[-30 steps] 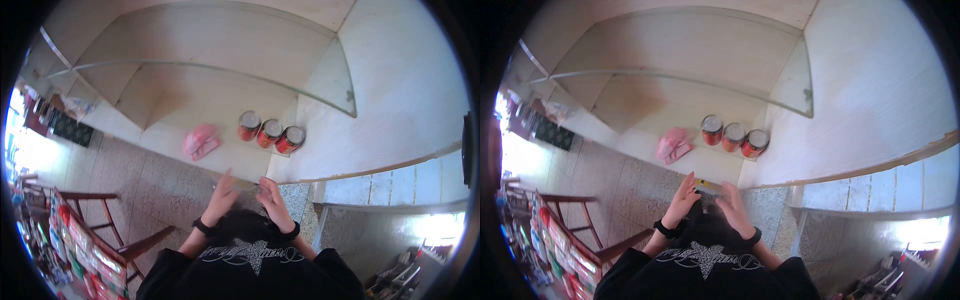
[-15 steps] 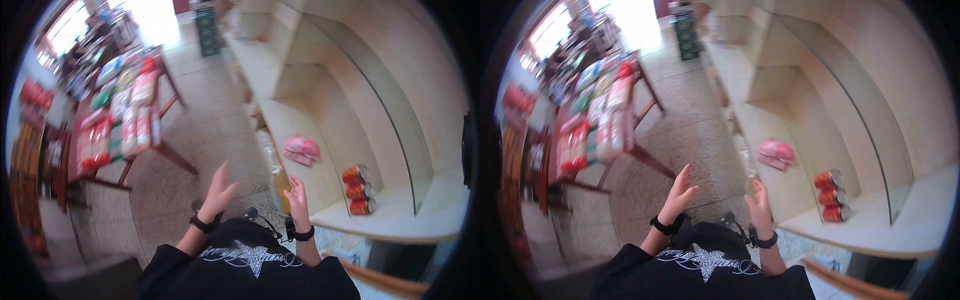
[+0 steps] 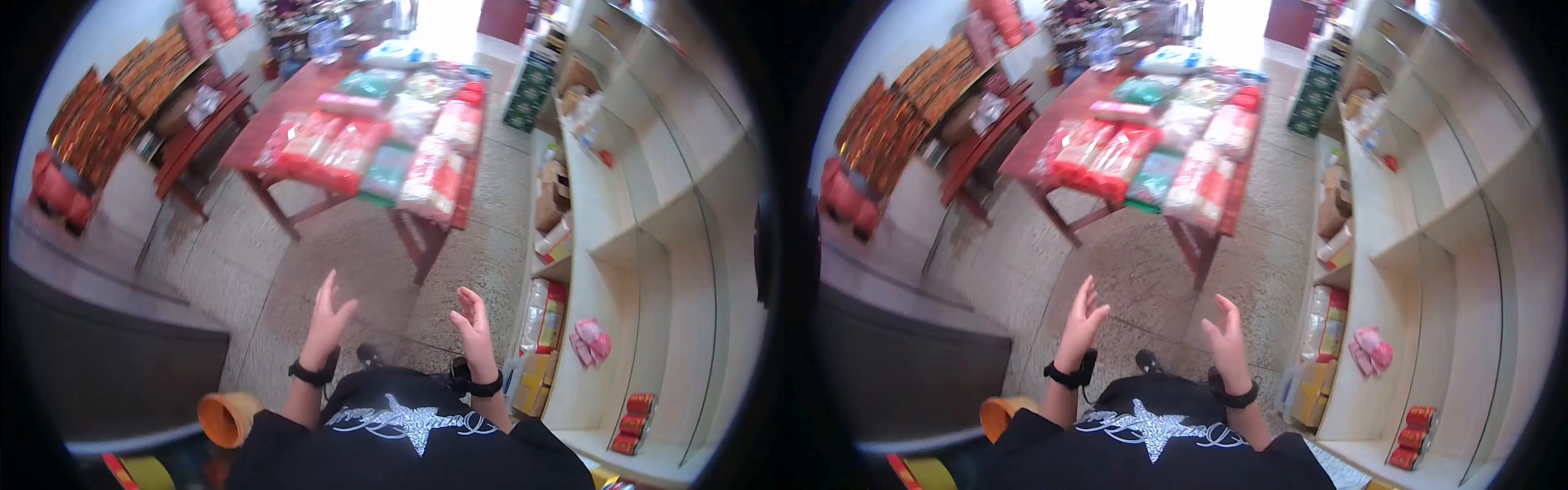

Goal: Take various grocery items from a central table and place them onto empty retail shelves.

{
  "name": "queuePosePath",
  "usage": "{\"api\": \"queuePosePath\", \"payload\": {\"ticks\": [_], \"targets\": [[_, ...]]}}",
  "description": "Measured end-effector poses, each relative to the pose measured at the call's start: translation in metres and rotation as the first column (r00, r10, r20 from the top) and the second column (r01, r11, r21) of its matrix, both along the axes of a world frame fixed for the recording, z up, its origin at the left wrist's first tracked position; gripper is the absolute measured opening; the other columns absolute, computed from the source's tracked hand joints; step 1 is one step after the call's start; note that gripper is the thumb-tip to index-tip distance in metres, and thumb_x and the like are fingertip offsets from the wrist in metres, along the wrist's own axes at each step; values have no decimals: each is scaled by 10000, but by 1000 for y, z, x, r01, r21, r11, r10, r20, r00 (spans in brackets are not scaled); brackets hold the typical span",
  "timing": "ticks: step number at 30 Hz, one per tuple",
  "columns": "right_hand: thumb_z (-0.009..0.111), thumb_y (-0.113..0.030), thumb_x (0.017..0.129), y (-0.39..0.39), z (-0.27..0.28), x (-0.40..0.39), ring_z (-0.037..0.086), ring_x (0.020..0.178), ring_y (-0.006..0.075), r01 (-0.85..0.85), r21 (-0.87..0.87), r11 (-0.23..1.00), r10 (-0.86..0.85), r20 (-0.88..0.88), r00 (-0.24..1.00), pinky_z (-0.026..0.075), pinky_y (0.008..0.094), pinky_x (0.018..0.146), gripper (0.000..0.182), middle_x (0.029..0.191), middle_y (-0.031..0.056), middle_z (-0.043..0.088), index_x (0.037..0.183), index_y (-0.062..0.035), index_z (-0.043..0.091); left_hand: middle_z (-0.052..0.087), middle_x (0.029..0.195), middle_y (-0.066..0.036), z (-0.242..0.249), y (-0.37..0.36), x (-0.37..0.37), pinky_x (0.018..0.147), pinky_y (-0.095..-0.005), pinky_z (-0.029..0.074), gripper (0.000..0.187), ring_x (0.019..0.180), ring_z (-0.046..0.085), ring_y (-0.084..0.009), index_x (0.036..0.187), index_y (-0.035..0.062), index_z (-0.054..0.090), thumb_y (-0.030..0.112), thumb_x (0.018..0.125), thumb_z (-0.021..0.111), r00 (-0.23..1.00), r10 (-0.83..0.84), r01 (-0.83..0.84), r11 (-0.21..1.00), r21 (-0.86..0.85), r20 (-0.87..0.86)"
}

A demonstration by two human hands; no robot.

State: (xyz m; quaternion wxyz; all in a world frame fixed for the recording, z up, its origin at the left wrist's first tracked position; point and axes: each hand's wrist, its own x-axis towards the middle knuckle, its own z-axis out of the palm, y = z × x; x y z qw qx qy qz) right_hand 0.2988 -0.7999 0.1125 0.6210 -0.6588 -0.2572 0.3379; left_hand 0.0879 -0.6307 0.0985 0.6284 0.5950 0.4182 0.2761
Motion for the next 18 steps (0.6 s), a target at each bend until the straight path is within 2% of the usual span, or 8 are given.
{"api": "queuePosePath", "payload": {"ticks": [2, 3, 5, 7, 9, 11, 15, 18], "targets": [[564, -67, 888, 27, 3, -21, 323, 1367, 245, -156, -27, 987, 156, -6, 988, 263, 363, 1108, 538, 1421, 132, 395, 1385, -31, 362, 304, 1462, -201, 9, 11, -25, 1076, -415, 342, 733, 1347, 353, -344, 1473, 43, 255, 108, 842, 624, 996, 93, -93, 995, 25, 2], [564, -67, 888, 41, 1, -28, 323, 1367, 245, -194, -19, 981, 194, -23, 981, 263, 363, 1108, 538, 1421, 132, 395, 1385, -31, 362, 303, 1463, -201, 13, 19, -38, 1074, -416, 345, 729, 1347, 353, -344, 1471, 42, 257, 105, 843, 622, 992, 129, -130, 988, 86, 11], [561, -83, 893, 65, 0, -37, 326, 1366, 245, -265, -51, 963, 265, -11, 964, 264, 364, 1107, 539, 1423, 132, 395, 1390, -39, 359, 301, 1467, -201, 13, 18, -70, 1077, -428, 338, 720, 1352, 345, -345, 1468, 45, 265, 109, 848, 626, 978, 206, -205, 974, 91, -2], [560, -100, 895, 91, 9, -49, 337, 1359, 246, -299, -78, 951, 300, 5, 954, 262, 369, 1107, 537, 1421, 133, 399, 1389, -40, 358, 267, 1501, -212, 10, 19, -93, 1098, -406, 310, 701, 1371, 316, -322, 1481, 37, 231, 82, 876, 582, 969, 242, -242, 970, -11, -47], [582, -99, 875, 114, 9, -57, 287, 1383, 277, -345, -49, 937, 343, -51, 938, 218, 392, 1137, 564, 1434, 176, 359, 1373, 17, 344, 277, 1491, -220, 5, 25, -108, 1092, -404, 320, 699, 1372, 314, -322, 1480, 38, 234, 82, 875, 581, 950, 310, -311, 948, -70, -28], [581, -108, 881, 136, 15, -68, 286, 1385, 281, -398, -89, 913, 397, -26, 917, 221, 394, 1137, 564, 1433, 180, 360, 1377, 11, 340, 271, 1490, -228, -5, 30, -118, 1085, -404, 329, 697, 1375, 307, -324, 1479, 35, 233, 76, 875, 579, 912, 411, -405, 901, -159, 9], [580, -116, 886, 175, 1, -73, 305, 1374, 278, -512, -151, 846, 521, 25, 853, 236, 398, 1124, 563, 1426, 179, 369, 1385, -11, 341, 277, 1490, -222, -19, 43, -124, 1079, -402, 337, 694, 1372, 311, -324, 1480, 43, 234, 68, 878, 576, 896, 444, -441, 891, -108, 2], [595, -126, 883, 205, -13, -70, 336, 1355, 269, -532, -99, 841, 533, -18, 846, 245, 394, 1109, 573, 1417, 161, 390, 1389, -22, 345, 278, 1490, -218, -28, 71, -120, 1077, -401, 338, 696, 1371, 312, -323, 1483, 53, 231, 76, 881, 579, 899, 439, -438, 893, -101, -19]]}}
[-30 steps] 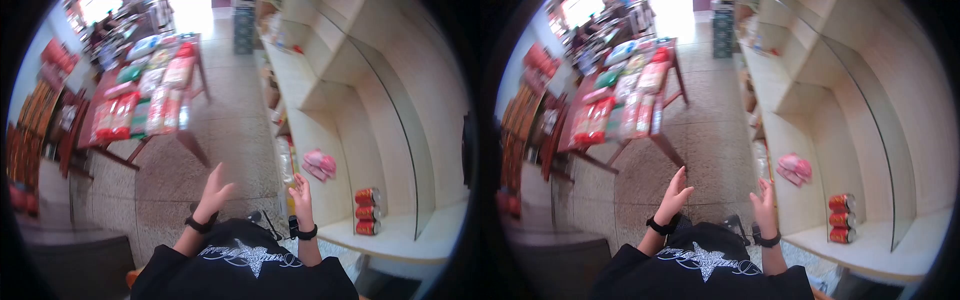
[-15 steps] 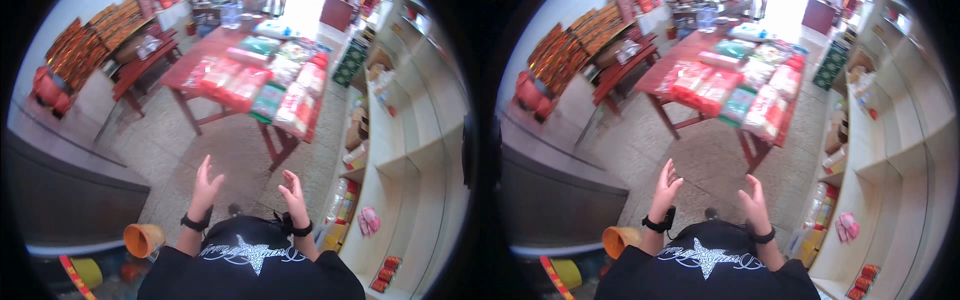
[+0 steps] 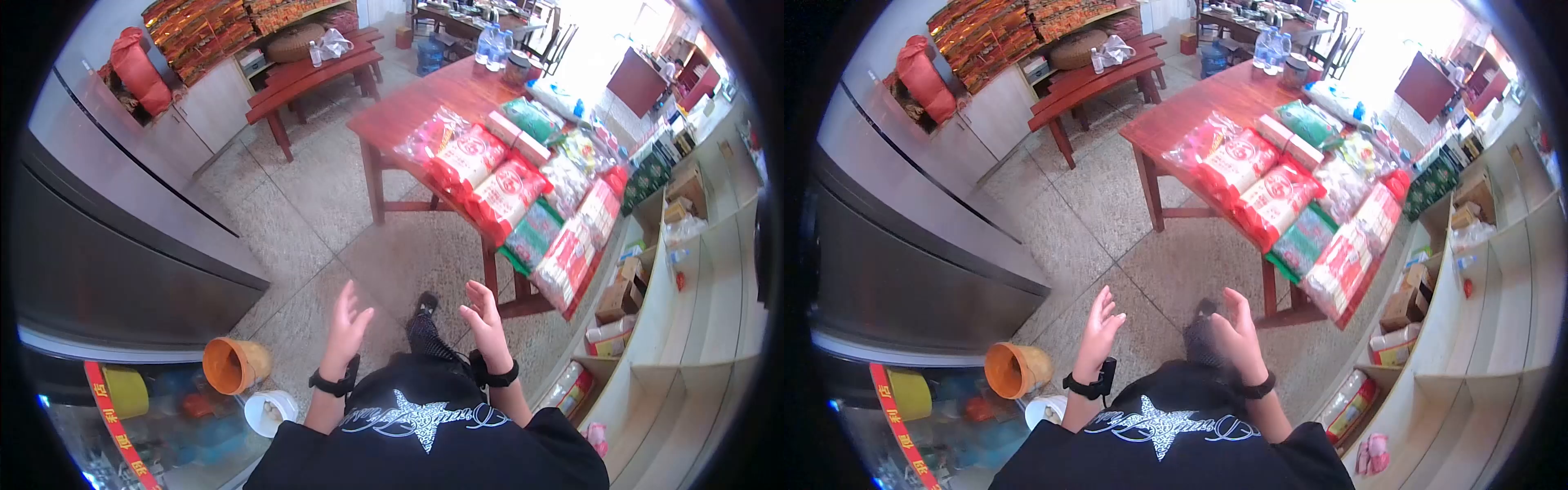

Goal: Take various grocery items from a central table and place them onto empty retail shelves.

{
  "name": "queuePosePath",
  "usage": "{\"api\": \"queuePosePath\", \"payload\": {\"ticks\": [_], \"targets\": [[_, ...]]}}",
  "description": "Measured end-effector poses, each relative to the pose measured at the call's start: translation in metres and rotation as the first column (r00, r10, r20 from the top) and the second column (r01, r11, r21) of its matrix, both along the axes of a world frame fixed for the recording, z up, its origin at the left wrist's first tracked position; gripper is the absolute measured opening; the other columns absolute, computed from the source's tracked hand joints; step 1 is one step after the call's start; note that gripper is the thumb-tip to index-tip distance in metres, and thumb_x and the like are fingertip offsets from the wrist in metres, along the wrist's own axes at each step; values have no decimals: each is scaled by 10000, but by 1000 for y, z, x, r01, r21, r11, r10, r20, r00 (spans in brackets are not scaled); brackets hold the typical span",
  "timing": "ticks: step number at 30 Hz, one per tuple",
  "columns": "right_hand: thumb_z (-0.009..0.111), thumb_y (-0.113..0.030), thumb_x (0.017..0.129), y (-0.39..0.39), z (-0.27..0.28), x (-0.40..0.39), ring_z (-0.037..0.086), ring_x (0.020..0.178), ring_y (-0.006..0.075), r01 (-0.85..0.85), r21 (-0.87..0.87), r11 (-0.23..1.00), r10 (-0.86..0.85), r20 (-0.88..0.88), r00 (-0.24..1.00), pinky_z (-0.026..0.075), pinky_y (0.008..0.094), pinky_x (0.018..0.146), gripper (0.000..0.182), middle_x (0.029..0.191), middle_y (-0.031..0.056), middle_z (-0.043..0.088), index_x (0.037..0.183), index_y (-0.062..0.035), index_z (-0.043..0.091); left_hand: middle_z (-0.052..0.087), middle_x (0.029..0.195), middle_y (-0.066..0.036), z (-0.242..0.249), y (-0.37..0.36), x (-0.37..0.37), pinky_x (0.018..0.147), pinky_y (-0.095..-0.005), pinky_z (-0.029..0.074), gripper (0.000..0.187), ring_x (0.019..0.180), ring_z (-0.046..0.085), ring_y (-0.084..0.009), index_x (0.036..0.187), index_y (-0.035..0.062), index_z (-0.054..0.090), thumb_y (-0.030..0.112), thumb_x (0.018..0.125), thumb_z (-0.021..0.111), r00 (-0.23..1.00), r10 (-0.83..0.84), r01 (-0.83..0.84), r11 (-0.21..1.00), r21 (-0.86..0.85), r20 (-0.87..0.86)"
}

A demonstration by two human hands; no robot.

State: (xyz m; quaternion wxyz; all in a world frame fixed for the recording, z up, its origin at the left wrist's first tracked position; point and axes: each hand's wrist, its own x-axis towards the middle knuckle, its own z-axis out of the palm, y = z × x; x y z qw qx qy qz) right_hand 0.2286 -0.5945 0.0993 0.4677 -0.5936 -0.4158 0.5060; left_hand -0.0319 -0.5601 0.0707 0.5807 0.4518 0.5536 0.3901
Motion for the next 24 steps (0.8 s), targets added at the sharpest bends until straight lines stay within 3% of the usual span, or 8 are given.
{"api": "queuePosePath", "payload": {"ticks": [5, 7, 11, 16, 19, 20, 22, 24], "targets": [[569, -86, 899, 67, -22, 28, 348, 1351, 262, -49, 15, 999, 48, 39, 998, 290, 386, 1098, 532, 1410, 166, 403, 1384, -31, 356, 289, 1488, -207, 5, 64, 15, 1070, -410, 339, 671, 1372, 313, -315, 1469, 57, 273, 98, 879, 591, 999, 10, -8, 998, 65, -38], [569, -80, 898, 105, -17, 33, 364, 1339, 262, -37, 13, 999, 38, -44, 998, 311, 379, 1088, 525, 1403, 168, 412, 1378, -29, 362, 313, 1472, -193, 12, 93, 24, 1062, -424, 348, 670, 1343, 350, -323, 1458, 57, 294, 116, 872, 613, 996, 18, -10, 996, 93, -85], [562, -93, 907, 172, -7, 55, 418, 1285, 254, -55, 147, 988, 43, 84, 996, 354, 367, 1042, 508, 1378, 179, 441, 1370, -20, 364, 350, 1449, -171, 24, 152, 36, 1051, -443, 358, 676, 1307, 393, -324, 1446, 60, 317, 144, 860, 643, 992, 69, -46, 978, 204, -109], [567, -117, 907, 224, 13, 66, 430, 1293, 260, -83, 113, 990, 72, 99, 993, 351, 390, 1048, 524, 1365, 168, 463, 1378, -26, 357, 290, 1502, -153, 42, 193, 60, 1074, -432, 326, 688, 1353, 336, -310, 1474, 70, 262, 106, 877, 602, 977, 75, -43, 986, 161, -199], [598, -144, 893, 237, 4, 70, 444, 1290, 277, -56, 95, 994, 44, 120, 992, 348, 392, 1052, 530, 1346, 187, 486, 1358, -12, 380, 278, 1499, -167, 16, 209, 69, 1071, -434, 334, 722, 1352, 333, -322, 1486, 74, 226, 113, 877, 612, 988, 74, -61, 994, 94, -139], [594, -146, 890, 238, -7, 74, 437, 1296, 283, -28, 73, 997, 25, 50, 998, 348, 403, 1053, 531, 1358, 183, 478, 1360, -19, 381, 278, 1499, -167, 7, 216, 75, 1071, -434, 334, 722, 1352, 333, -322, 1486, 74, 226, 113, 877, 612, 989, 61, -50, 995, 84, -135], [596, -148, 889, 242, -11, 86, 432, 1299, 286, 5, 22, 1000, -6, 57, 998, 346, 406, 1054, 539, 1365, 187, 470, 1363, -19, 376, 332, 1452, -202, -2, 231, 84, 1037, -431, 377, 763, 1285, 419, -316, 1473, 47, 243, 146, 847, 668, 985, 32, -38, 999, -36, -167], [599, -149, 887, 241, -16, 91, 427, 1302, 288, 54, -34, 998, -52, 56, 997, 344, 409, 1055, 547, 1372, 191, 461, 1367, -19, 370, 345, 1436, -207, -3, 252, 89, 1029, -417, 387, 773, 1277, 426, -314, 1473, 39, 236, 145, 844, 672, 976, -53, 46, 998, -34, -212]]}}
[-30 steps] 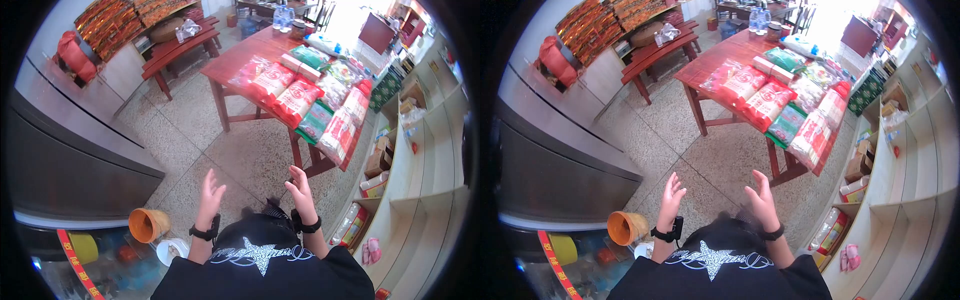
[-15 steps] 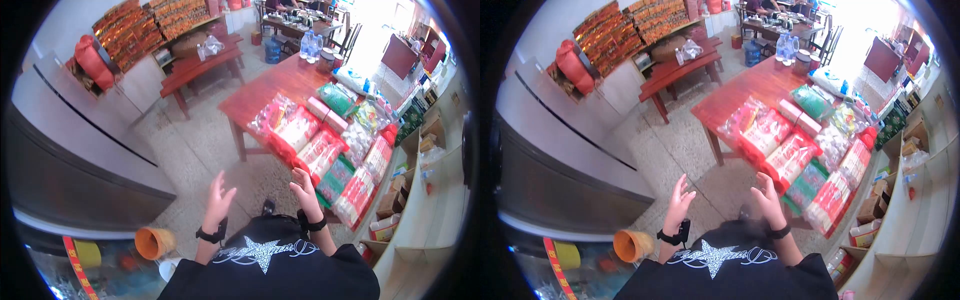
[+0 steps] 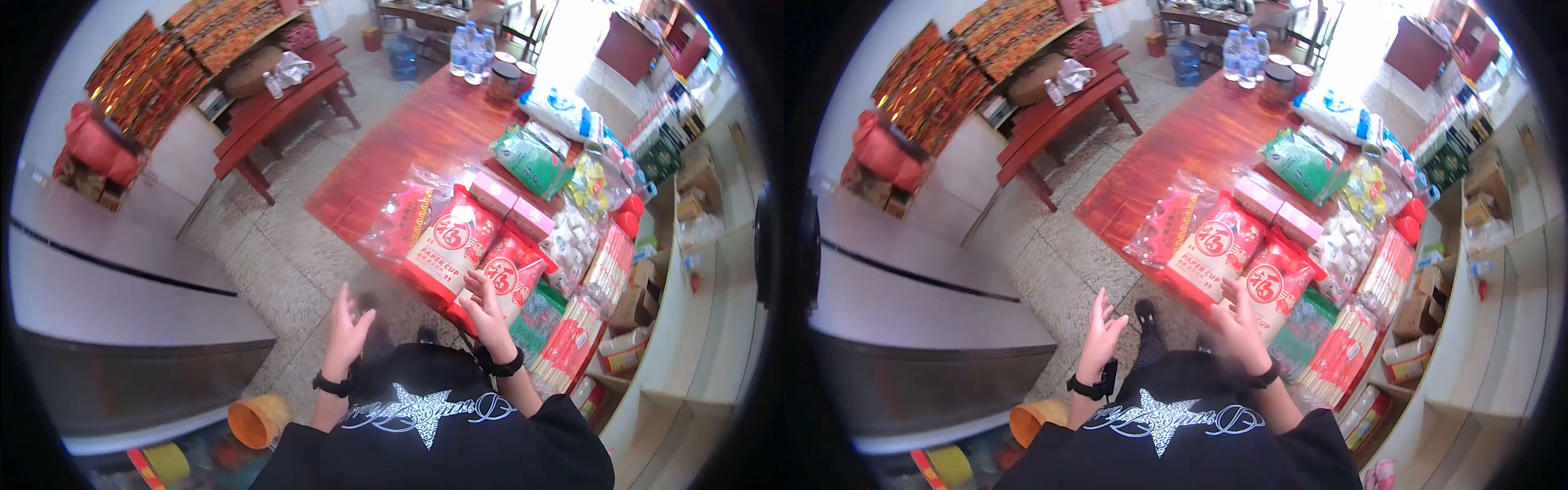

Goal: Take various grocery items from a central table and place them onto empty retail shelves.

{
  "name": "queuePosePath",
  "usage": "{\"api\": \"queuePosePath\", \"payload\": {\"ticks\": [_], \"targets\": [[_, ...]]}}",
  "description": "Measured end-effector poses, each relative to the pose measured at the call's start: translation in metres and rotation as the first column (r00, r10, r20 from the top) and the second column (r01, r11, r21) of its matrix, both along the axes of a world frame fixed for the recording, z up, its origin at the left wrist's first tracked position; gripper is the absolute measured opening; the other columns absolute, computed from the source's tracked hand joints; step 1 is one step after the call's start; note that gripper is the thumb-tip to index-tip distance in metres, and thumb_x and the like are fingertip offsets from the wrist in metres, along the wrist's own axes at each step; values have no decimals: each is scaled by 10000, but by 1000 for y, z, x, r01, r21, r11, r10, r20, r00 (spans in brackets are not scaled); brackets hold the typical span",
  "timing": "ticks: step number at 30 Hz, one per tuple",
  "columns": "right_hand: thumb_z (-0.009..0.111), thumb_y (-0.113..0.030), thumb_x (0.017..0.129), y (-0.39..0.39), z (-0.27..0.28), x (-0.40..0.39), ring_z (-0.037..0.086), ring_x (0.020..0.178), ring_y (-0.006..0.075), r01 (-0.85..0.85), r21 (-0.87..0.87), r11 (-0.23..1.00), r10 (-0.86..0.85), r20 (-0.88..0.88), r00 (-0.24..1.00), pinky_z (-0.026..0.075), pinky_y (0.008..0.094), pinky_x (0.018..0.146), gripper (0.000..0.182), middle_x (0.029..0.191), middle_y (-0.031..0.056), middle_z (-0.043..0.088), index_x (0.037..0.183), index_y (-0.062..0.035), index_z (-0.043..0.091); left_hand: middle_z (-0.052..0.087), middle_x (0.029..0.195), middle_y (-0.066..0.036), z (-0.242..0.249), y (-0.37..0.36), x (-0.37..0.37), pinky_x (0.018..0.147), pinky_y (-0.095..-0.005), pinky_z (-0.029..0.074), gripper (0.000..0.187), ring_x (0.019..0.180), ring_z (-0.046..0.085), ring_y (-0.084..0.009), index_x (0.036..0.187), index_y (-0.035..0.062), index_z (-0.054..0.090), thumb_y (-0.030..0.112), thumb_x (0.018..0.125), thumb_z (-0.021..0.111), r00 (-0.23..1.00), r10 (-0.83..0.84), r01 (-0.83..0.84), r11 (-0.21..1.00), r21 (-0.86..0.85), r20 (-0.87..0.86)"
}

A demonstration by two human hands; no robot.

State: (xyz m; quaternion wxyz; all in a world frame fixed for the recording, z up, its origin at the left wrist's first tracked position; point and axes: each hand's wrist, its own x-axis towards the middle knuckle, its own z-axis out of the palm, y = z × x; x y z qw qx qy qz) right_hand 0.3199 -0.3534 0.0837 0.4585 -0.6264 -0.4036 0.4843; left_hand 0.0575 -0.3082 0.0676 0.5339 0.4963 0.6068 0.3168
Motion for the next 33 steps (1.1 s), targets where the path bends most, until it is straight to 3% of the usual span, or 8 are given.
{"api": "queuePosePath", "payload": {"ticks": [11, 15, 23, 25, 27, 29, 31, 33], "targets": [[584, -117, 905, 77, 1, -22, 453, 1263, 268, 415, 25, 910, -411, -95, 907, 402, 370, 1002, 531, 1344, 180, 466, 1375, -25, 355, 290, 1449, -182, -42, 196, 39, 1039, -436, 373, 765, 1320, 367, -317, 1491, 87, 226, 150, 863, 657, 819, -563, 573, 805, 154, -110], [602, -156, 909, 119, -8, -55, 467, 1254, 265, 479, 37, 877, -478, -19, 878, 409, 378, 1009, 536, 1348, 168, 466, 1371, -15, 370, 388, 1372, -246, -46, 271, 60, 1074, -405, 324, 761, 1298, 385, -345, 1454, 1, 262, 222, 838, 651, 735, -669, 678, 723, 130, -113], [608, -288, 899, 176, -49, -96, 364, 1337, 385, 350, -138, 927, -342, 79, 936, 283, 389, 1111, 666, 1406, 287, 377, 1396, 44, 314, 398, 1377, -221, -97, 328, 73, 994, -366, 423, 713, 1225, 482, -277, 1458, 8, 264, 153, 868, 637, 542, -822, 840, 527, 127, -177], [613, -329, 889, 192, -68, -101, 251, 1368, 474, 340, -205, 918, -235, 408, 882, 258, 402, 1122, 794, 1433, 404, 213, 1431, 80, 203, 433, 1344, -200, -128, 334, 76, 976, -344, 437, 718, 1175, 521, -257, 1460, -3, 244, 136, 875, 636, 495, -869, 869, 495, 27, -11], [625, -380, 868, 205, -67, -105, 178, 1363, 531, 331, -316, 889, -197, 390, 900, 261, 430, 1119, 915, 1410, 482, 82, 1448, 94, 100, 457, 1317, -179, -136, 333, 77, 949, -322, 456, 729, 1146, 537, -228, 1463, -8, 223, 121, 878, 637, 473, -877, 881, 473, -18, 82], [625, -403, 860, 217, -65, -110, 251, 1327, 549, 240, -502, 831, -94, 298, 950, 302, 437, 1097, 925, 1404, 488, 69, 1449, 85, 106, 444, 1374, -231, -121, 331, 77, 1027, -376, 391, 735, 1278, 442, -293, 1423, -37, 303, 200, 832, 670, 478, -756, 875, 452, -173, 447], [620, -425, 859, 231, -62, -110, 377, 1275, 514, 233, -524, 819, -21, 379, 925, 359, 452, 1051, 913, 1394, 459, 207, 1451, 66, 130, 482, 1291, -154, -135, 338, 75, 945, -319, 456, 753, 1138, 537, -201, 1469, -9, 214, 99, 864, 649, 400, -810, 898, 440, -7, 428], [601, -416, 879, 241, -72, -108, 476, 1228, 439, 13, -390, 921, 3, 40, 999, 399, 451, 1004, 853, 1322, 378, 422, 1452, 38, 161, 444, 1355, -172, -142, 349, 68, 983, -318, 434, 771, 1207, 499, -219, 1475, 4, 219, 86, 849, 661, 389, -915, 910, 400, 108, 109]]}}
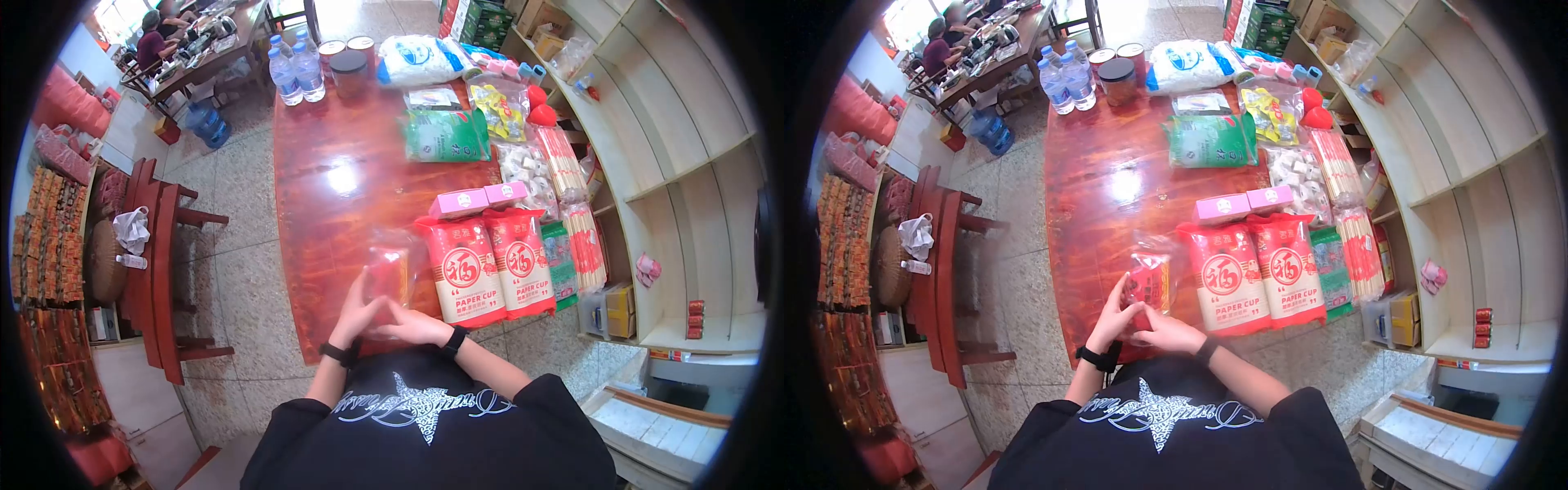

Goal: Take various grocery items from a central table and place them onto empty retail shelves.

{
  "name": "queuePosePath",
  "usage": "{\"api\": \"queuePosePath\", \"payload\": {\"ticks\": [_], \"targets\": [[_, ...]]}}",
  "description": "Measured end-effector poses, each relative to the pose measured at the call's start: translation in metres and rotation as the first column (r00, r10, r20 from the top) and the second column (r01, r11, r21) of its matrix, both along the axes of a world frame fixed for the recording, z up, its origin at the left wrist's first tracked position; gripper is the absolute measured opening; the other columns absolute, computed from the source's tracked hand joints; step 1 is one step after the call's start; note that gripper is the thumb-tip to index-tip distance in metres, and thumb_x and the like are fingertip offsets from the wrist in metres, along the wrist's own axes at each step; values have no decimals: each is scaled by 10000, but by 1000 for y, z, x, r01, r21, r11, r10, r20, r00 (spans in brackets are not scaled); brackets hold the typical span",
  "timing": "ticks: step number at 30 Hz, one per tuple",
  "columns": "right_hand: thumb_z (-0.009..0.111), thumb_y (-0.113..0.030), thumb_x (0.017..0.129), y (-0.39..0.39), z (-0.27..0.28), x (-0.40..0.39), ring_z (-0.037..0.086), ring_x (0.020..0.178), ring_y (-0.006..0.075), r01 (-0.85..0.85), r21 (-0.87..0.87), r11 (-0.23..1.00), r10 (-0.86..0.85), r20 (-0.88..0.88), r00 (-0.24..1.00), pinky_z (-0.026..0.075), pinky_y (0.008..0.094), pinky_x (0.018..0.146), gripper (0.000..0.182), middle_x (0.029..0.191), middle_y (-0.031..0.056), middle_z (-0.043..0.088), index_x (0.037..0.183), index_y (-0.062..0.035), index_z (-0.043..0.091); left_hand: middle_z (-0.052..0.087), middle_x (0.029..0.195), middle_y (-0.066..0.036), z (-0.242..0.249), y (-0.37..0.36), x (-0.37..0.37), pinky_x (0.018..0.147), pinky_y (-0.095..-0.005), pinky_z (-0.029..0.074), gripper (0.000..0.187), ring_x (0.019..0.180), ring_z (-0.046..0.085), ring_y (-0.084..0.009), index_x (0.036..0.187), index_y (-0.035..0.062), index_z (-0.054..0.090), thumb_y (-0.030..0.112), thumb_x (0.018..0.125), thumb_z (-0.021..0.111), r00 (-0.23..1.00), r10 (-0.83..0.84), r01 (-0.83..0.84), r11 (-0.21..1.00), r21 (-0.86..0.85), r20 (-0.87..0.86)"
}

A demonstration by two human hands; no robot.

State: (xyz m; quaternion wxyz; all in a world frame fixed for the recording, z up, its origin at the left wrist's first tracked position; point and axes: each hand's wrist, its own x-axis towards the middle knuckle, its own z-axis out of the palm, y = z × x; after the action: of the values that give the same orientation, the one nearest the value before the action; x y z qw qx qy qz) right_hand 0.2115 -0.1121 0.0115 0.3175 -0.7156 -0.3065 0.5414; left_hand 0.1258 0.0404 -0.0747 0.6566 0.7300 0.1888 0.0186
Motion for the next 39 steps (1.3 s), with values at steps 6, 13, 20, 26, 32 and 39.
{"api": "queuePosePath", "payload": {"ticks": [6, 13, 20, 26, 32, 39], "targets": [[607, -221, 906, 16, -27, 12, 580, 999, 184, 361, 336, 870, -372, -34, 928, 463, 315, 875, 381, 1042, 102, 620, 1220, -15, 542, 372, 1428, -254, 24, 37, -22, 1091, -412, 319, 740, 1338, 365, -370, 1430, 21, 339, 253, 812, 674, 971, 237, -233, 936, 265, 18], [629, -197, 864, -12, -46, 64, 471, 1245, 288, 692, 300, 657, -746, 128, 653, 383, 374, 1035, 598, 1326, 216, 479, 1359, 29, 381, 484, 1303, -245, 4, 47, -81, 987, -401, 433, 661, 1184, 523, -328, 1368, -36, 393, 211, 823, 672, 854, 458, -398, 881, 258, -247], [650, -259, 850, 1, -34, 4, 396, 1327, 357, 395, 126, 910, -415, 252, 875, 337, 384, 1080, 819, 1408, 293, 389, 1454, 30, 179, 599, 1101, -170, -21, 39, -90, 840, -345, 516, 554, 960, 624, -234, 1296, -26, 452, 165, 829, 681, 776, 500, -528, 848, 38, -383], [536, -24, 892, -29, -3, 14, 555, 1045, 141, 652, 175, 738, -611, -236, 755, 493, 275, 829, 646, 1207, 106, 520, 1468, -59, 245, 591, 846, 8, 41, 62, -54, 558, -183, 423, 418, 661, 536, -59, 1254, -20, 511, 32, 849, 599, 854, 433, -500, 837, -222, -289], [492, -10, 922, -98, 57, 27, 527, 1147, 137, 775, 450, 444, -757, -275, 593, 443, 274, 948, 527, 1352, 136, 487, 1433, -44, 369, 590, 918, 16, 125, 27, 4, 725, -207, 443, 253, 835, 551, -62, 1107, -6, 595, 15, 855, 613, 974, 228, -218, 927, -305, -4], [481, -114, 978, -251, 97, 7, 565, 1126, 168, 877, 460, -137, -861, -493, 124, 426, 296, 992, 384, 1218, 111, 594, 1339, 15, 456, 611, 959, -8, 189, -114, 67, 763, -218, 444, 177, 875, 576, -99, 1034, 21, 598, -2, 859, 595, 967, -136, 214, 891, -401, 214]]}}
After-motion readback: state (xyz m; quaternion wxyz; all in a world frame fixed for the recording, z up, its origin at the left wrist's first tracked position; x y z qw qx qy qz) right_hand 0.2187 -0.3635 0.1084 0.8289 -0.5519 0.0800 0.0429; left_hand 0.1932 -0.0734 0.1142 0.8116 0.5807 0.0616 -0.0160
